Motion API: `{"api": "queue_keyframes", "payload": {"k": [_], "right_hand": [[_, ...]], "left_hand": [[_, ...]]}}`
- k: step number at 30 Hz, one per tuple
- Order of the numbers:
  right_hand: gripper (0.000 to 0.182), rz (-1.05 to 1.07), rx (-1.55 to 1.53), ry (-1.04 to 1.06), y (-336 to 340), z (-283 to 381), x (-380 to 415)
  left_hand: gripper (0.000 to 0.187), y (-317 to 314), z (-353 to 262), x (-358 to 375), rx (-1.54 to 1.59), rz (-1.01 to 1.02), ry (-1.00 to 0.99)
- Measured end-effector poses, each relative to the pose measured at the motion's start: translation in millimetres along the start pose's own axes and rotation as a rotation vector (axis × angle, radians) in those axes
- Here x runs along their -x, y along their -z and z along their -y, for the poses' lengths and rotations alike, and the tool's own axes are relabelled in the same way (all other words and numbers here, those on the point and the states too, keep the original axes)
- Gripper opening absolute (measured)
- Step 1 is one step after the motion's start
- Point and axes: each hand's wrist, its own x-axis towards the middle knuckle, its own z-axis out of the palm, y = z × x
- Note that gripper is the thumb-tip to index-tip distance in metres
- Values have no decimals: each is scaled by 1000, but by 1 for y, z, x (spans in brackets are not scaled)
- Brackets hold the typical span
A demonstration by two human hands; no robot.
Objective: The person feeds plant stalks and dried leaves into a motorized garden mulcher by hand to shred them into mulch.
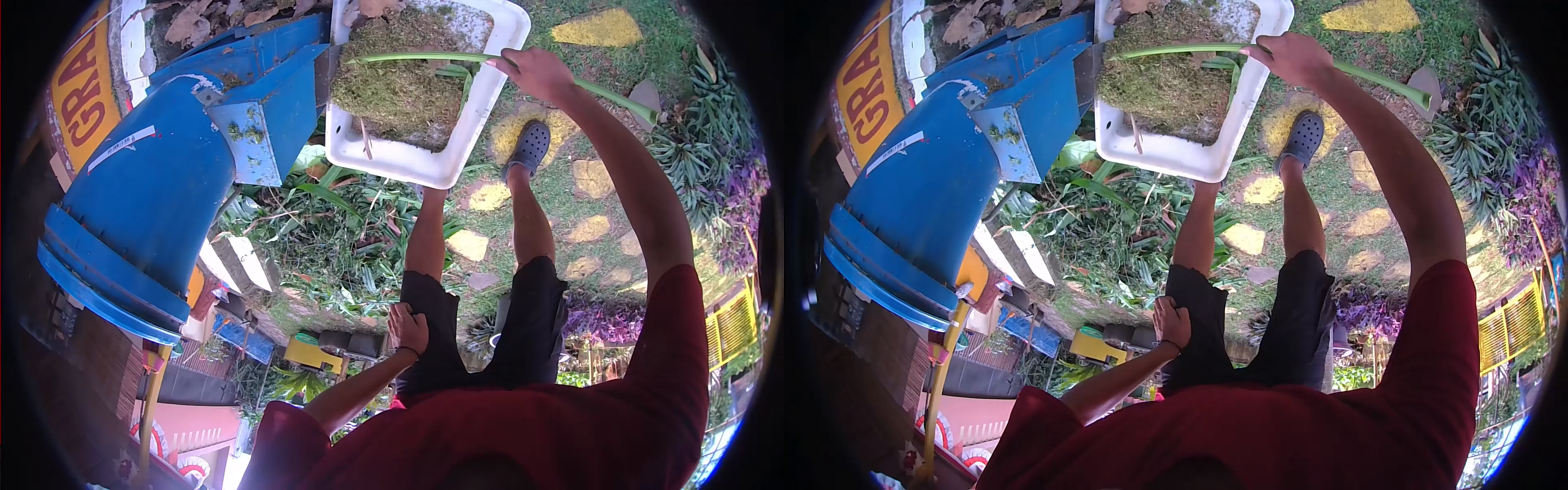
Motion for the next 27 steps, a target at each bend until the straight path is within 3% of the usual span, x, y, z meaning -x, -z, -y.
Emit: {"api": "queue_keyframes", "payload": {"k": [4, 6, 8, 12, 14, 15, 17, 20, 21, 23, 24, 26, 27], "right_hand": [[57, -200, -53, 26, -14, 25, -35], [57, -140, -51, 31, -25, 26, -36], [59, 84, -9, -9, -20, 23, -19], [59, 117, 26, -21, -40, -1, 23], [55, 15, -75, -46, -51, -1, 49], [55, 14, -68, -47, -54, -1, 59], [58, 176, -194, -190, -63, 1, 77], [58, 63, -299, -290, -101, -4, 102], [58, 60, -293, -283, -104, -4, 108], [57, 171, -429, -374, -112, 8, 120], [57, 169, -432, -365, -115, 10, 125], [53, 160, -547, -316, -121, 11, 133], [53, 152, -551, -310, -127, 12, 135]], "left_hand": [[22, 2, 0, -5, 14, 5, -5], [22, 4, 0, -1, 11, 11, -16], [22, -1, 9, -3, 12, 15, -9], [18, 2, -1, -38, 102, 115, 90], [14, 23, -26, -108, 444, 323, -274], [13, 47, -65, -148, 465, 327, -406], [17, 83, -142, -230, 289, 47, -682], [22, 140, -255, -328, 38, -229, -965], [28, 153, -282, -353, -165, -185, -867], [35, 166, -318, -411, -429, -219, -954], [35, 166, -332, -436, -434, -225, -947], [48, 163, -359, -481, -931, -357, -1019], [48, 158, -365, -503, -938, -366, -1017]]}}
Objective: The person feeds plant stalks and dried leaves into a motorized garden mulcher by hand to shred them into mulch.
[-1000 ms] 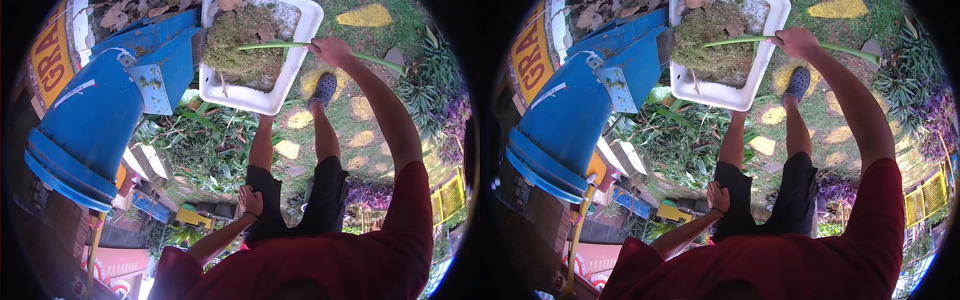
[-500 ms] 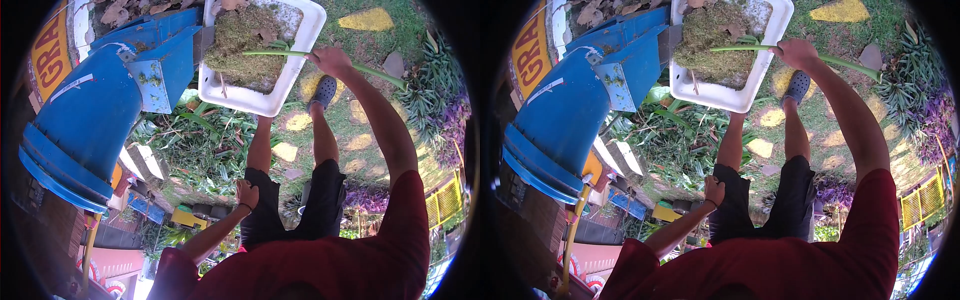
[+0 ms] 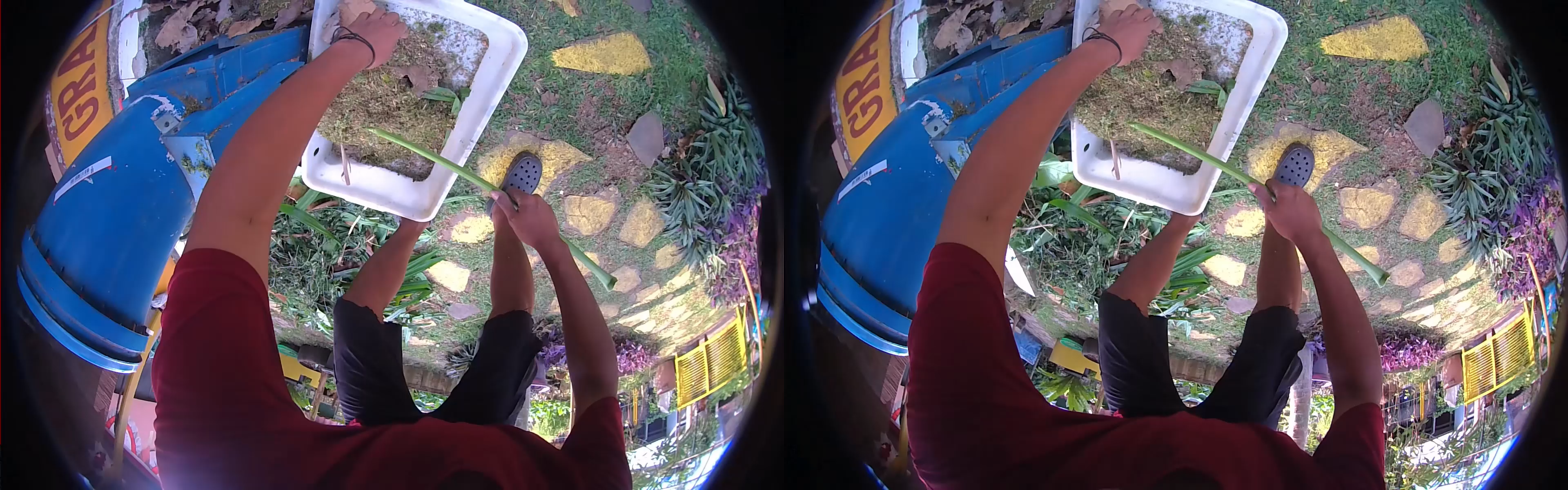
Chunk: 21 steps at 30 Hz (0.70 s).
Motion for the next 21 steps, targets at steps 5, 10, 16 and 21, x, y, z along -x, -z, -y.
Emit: {"api": "queue_keyframes", "payload": {"k": [5, 10, 16, 21], "right_hand": [[47, -45, -177, 18, -25, -14, 5], [48, 8, -175, 7, -46, -27, 7], [45, 14, -429, 2, -36, -20, 4], [44, -97, -387, -28, -39, -22, 6]], "left_hand": [[67, -59, -3, -64, -227, 211, -136], [62, -71, 18, -78, -446, 270, -139], [65, -81, 76, -54, -488, 420, 90], [53, -38, 26, -40, -115, 210, -2]]}}
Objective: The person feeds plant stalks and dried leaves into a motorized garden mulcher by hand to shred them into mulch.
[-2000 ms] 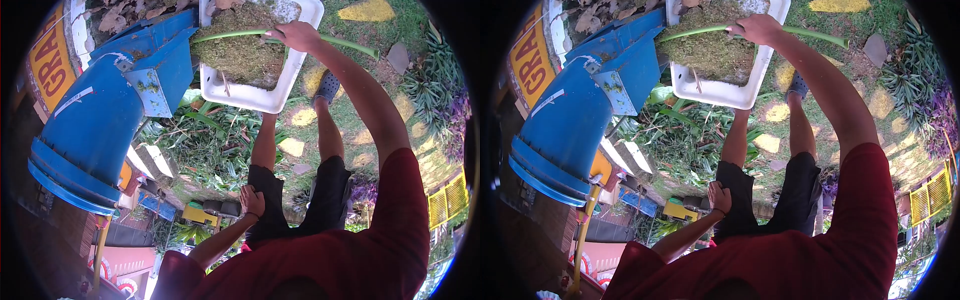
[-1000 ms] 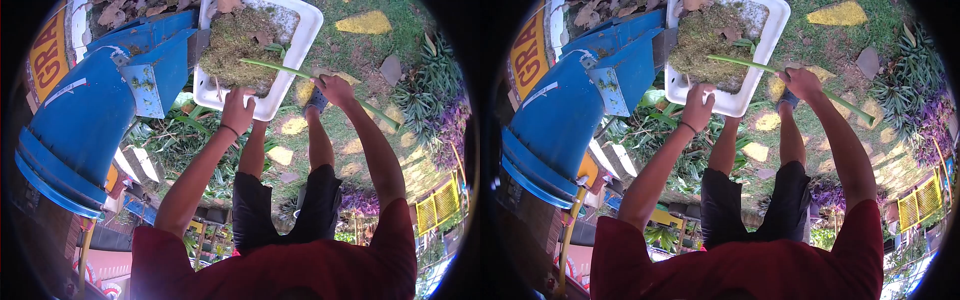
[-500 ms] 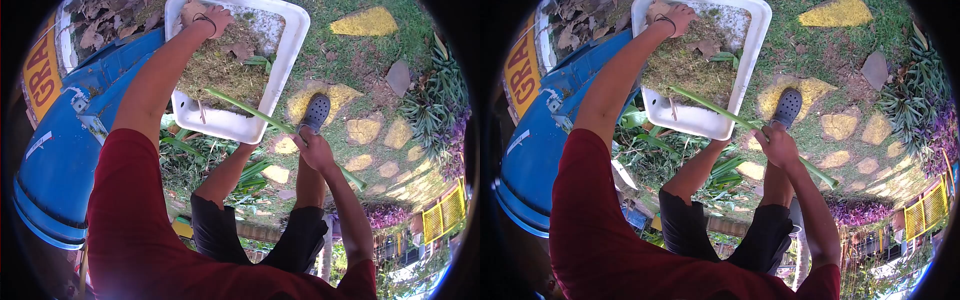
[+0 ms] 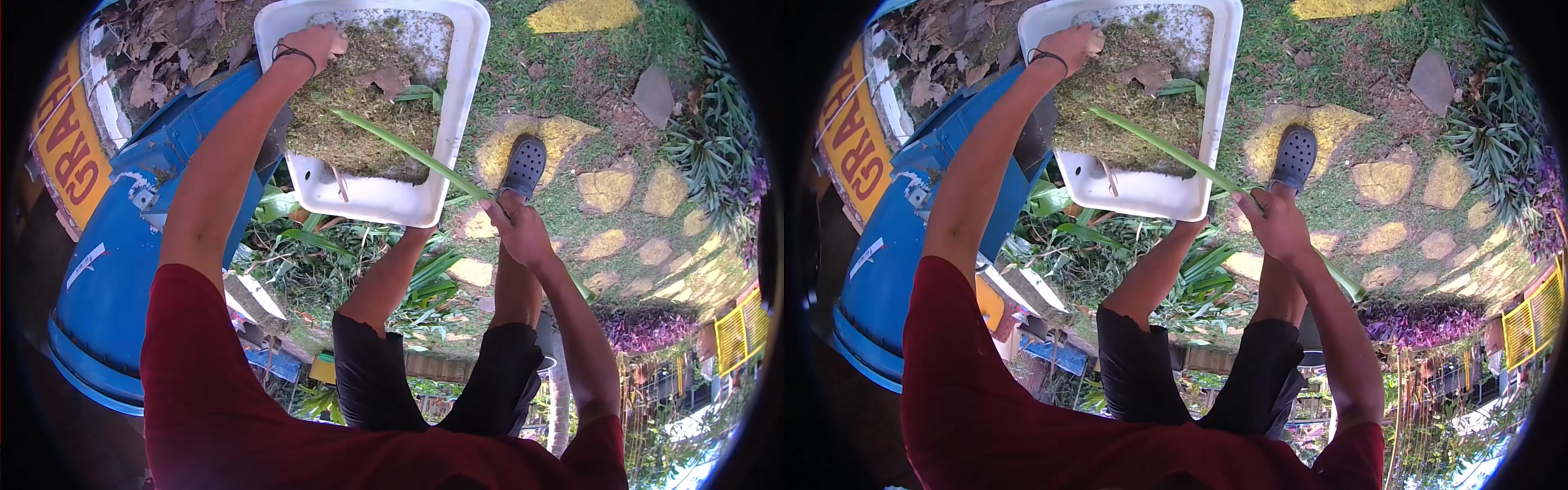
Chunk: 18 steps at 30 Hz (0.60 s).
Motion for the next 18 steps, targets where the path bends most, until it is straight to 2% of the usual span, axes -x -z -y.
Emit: {"api": "queue_keyframes", "payload": {"k": [1, 3, 5, 6, 8, 9, 10, 12, 14, 16, 18], "right_hand": [[44, 43, 9, -44, 5, 4, -1], [44, 25, 53, -34, 8, -1, 1], [45, -2, 97, -14, 12, 0, -3], [49, -5, 113, -35, 15, 2, -1], [52, -12, 133, -58, 16, -3, 0], [52, 15, 148, -84, 12, -7, 4], [52, 37, 169, -109, 11, -13, 4], [53, 73, 169, -112, 4, -23, 12], [53, 106, 160, -107, -3, -30, 19], [49, 124, 182, -114, -8, -33, 26], [48, 107, 175, -85, -14, -31, 30]], "left_hand": [[51, 10, -18, 4, 84, -51, -19], [55, 38, -63, 24, 215, 67, -70], [68, 7, -89, 21, 273, 174, -168], [68, 1, -100, 17, 273, 172, -167], [81, -17, -117, 1, 187, 311, -116], [88, -29, -122, -5, 178, 279, -132], [88, -43, -131, -12, 184, 276, -134], [91, -66, -153, -9, 119, 130, -97], [86, -71, -162, -2, 109, 121, -61], [70, -79, -163, -1, 93, 111, -124], [62, -88, -161, 11, 103, 68, -172]]}}
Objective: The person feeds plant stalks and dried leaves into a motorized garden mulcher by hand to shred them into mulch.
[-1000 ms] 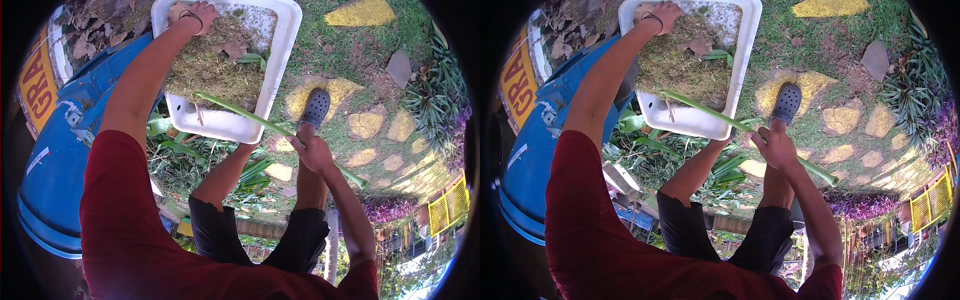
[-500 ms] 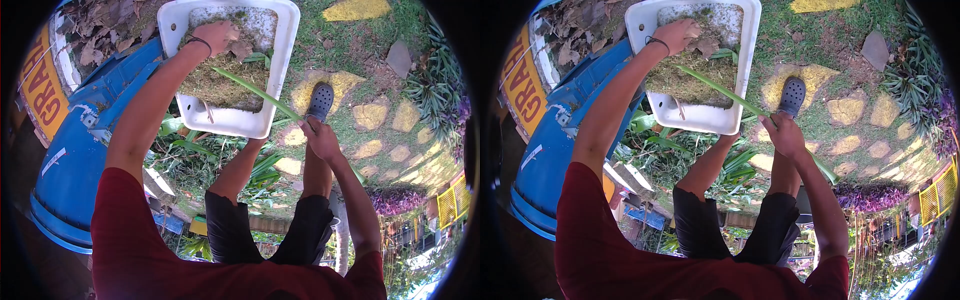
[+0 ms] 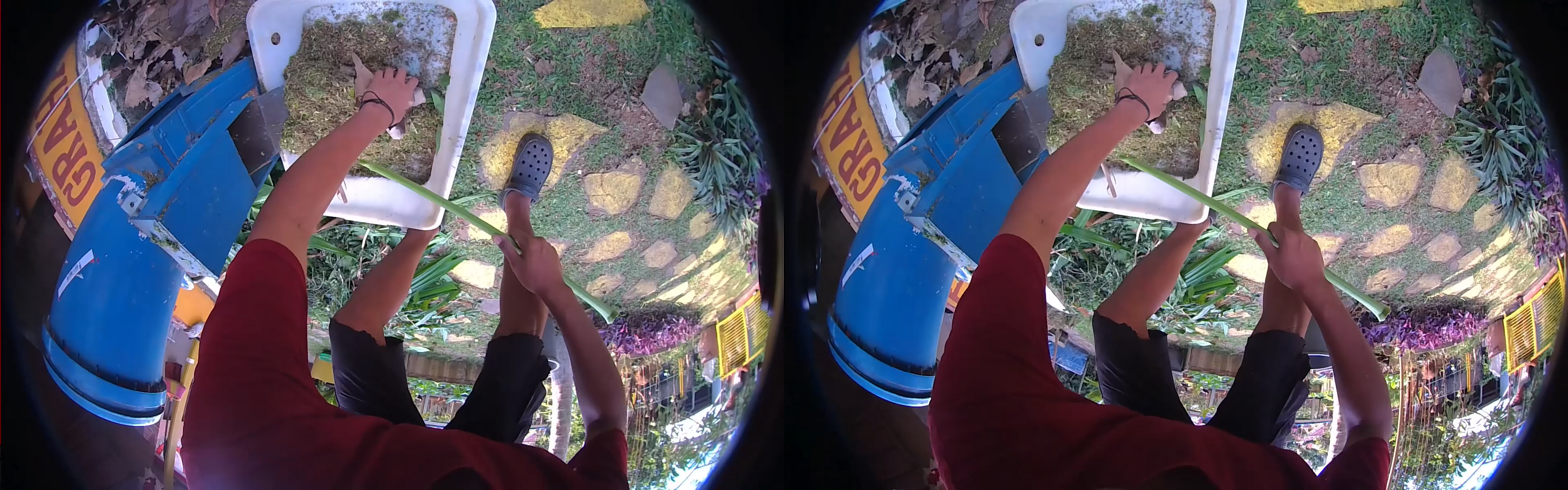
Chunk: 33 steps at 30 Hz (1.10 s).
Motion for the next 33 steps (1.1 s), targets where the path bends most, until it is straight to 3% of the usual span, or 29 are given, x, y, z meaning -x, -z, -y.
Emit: {"api": "queue_keyframes", "payload": {"k": [2, 4, 6, 10, 12, 13, 18, 23, 25, 28, 30, 33], "right_hand": [[48, -26, 1, 21, 3, 6, 6], [48, -38, 8, 36, 8, 16, 14], [49, -43, 16, 27, 14, 21, 20], [54, -23, 35, -25, 24, 26, 26], [55, -3, 46, -47, 23, 27, 28], [55, -14, 63, -51, 21, 26, 31], [56, -29, 184, -41, 22, 28, 35], [56, 33, 182, -31, 15, 37, 21], [55, 16, 184, 6, -1, 28, 10], [57, -11, 166, 83, -25, 9, 3], [60, -16, 141, 124, -35, 3, 5], [60, 57, 104, 28, -39, 0, 11]], "left_hand": [[55, 5, 0, 10, 9, -50, -56], [49, 19, 3, 22, 126, 41, -122], [47, 39, 5, 41, 186, 54, -84], [46, 72, 3, 90, 458, -199, 43], [38, 84, 13, 115, 840, -358, 267], [37, 81, 17, 124, 887, -340, 310], [42, 71, 26, 142, 792, -167, 261], [54, 49, 11, 62, 581, 27, -6], [63, 35, 10, 21, 437, 164, 20], [69, 6, -12, -14, 318, 166, 46], [69, -12, -27, -5, 292, 237, 42], [63, -25, -44, 18, 251, 348, 70]]}}
